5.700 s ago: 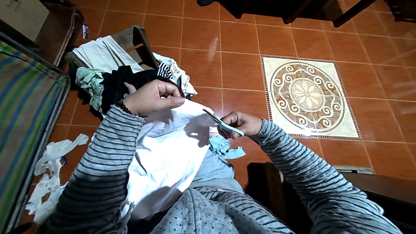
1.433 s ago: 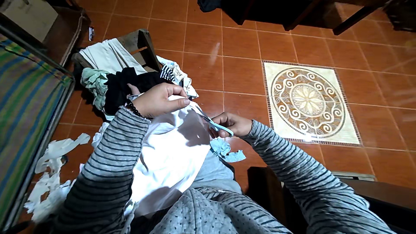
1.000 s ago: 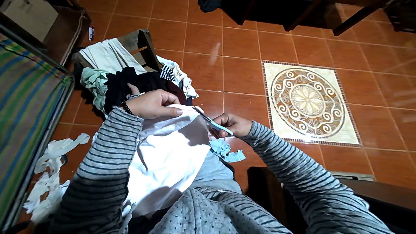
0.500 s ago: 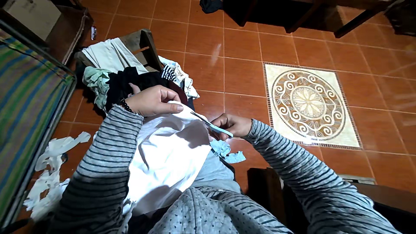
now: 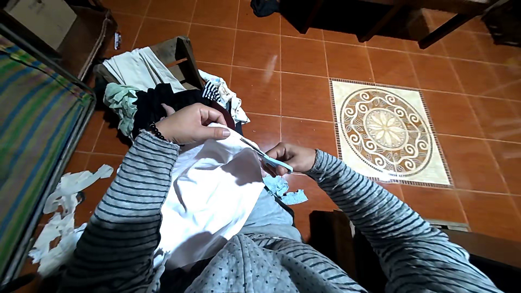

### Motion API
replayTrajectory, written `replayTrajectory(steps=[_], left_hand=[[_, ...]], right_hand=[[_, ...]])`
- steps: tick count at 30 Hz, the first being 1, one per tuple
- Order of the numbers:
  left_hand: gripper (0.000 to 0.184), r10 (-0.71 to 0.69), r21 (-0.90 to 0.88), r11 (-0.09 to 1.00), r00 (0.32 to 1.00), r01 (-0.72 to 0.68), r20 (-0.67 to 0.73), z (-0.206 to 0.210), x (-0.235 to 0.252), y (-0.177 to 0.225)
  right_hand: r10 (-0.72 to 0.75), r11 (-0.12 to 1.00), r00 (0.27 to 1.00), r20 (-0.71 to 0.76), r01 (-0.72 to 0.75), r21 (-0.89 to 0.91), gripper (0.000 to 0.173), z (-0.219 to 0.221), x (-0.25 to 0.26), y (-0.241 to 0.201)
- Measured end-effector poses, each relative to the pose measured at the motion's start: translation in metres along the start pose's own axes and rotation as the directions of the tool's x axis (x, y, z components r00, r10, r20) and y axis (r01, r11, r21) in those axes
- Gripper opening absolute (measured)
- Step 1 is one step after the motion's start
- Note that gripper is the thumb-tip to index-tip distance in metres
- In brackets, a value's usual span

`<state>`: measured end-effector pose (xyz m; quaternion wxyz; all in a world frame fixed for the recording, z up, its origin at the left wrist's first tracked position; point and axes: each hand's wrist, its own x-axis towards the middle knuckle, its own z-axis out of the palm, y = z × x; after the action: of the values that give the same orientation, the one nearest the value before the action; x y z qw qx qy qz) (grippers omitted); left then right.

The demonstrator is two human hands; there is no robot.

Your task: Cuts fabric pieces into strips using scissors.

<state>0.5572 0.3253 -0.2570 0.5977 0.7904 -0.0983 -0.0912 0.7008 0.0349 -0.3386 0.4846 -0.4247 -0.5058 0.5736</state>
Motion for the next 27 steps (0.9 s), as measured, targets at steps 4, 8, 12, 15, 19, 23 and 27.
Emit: replayTrajectory(steps=[4, 8, 12, 15, 19, 23, 27], left_hand=[[0.006, -0.011, 0.032, 0.999, 1.0, 0.011, -0.013, 0.002, 0.0, 0.003], [0.007, -0.016, 0.056, 0.998, 1.0, 0.016, -0.01, 0.005, 0.004, 0.011], [0.006, -0.019, 0.068, 0.997, 0.999, 0.021, -0.031, 0.006, 0.004, 0.016], [0.006, -0.031, 0.074, 0.997, 0.999, 0.033, -0.039, 0.003, 0.002, 0.014], [0.006, -0.047, 0.071, 0.996, 0.998, 0.049, -0.04, 0.002, 0.0, 0.014], [0.006, -0.045, 0.09, 0.995, 0.999, 0.047, -0.026, 0.007, 0.005, 0.018], [0.006, -0.029, 0.075, 0.997, 1.0, 0.029, -0.009, 0.01, 0.008, 0.019]], right_hand=[[0.003, 1.0, 1.0, 0.009, -0.003, 0.002, 0.03, 0.001, -0.001, 0.0], [-0.012, 1.0, 0.999, 0.05, 0.012, 0.003, 0.046, 0.001, 0.002, -0.004], [-0.009, 1.0, 0.998, 0.054, 0.009, 0.011, 0.04, 0.0, 0.003, -0.005], [-0.009, 1.0, 0.999, 0.034, 0.008, 0.017, 0.034, -0.001, 0.0, -0.003], [0.001, 1.0, 1.0, 0.009, -0.001, 0.008, 0.029, 0.0, -0.003, -0.002], [-0.001, 1.0, 1.0, 0.025, 0.001, 0.001, 0.037, 0.001, 0.001, -0.003], [0.019, 1.0, 0.999, 0.026, -0.019, -0.008, 0.033, 0.0, 0.004, -0.006]])
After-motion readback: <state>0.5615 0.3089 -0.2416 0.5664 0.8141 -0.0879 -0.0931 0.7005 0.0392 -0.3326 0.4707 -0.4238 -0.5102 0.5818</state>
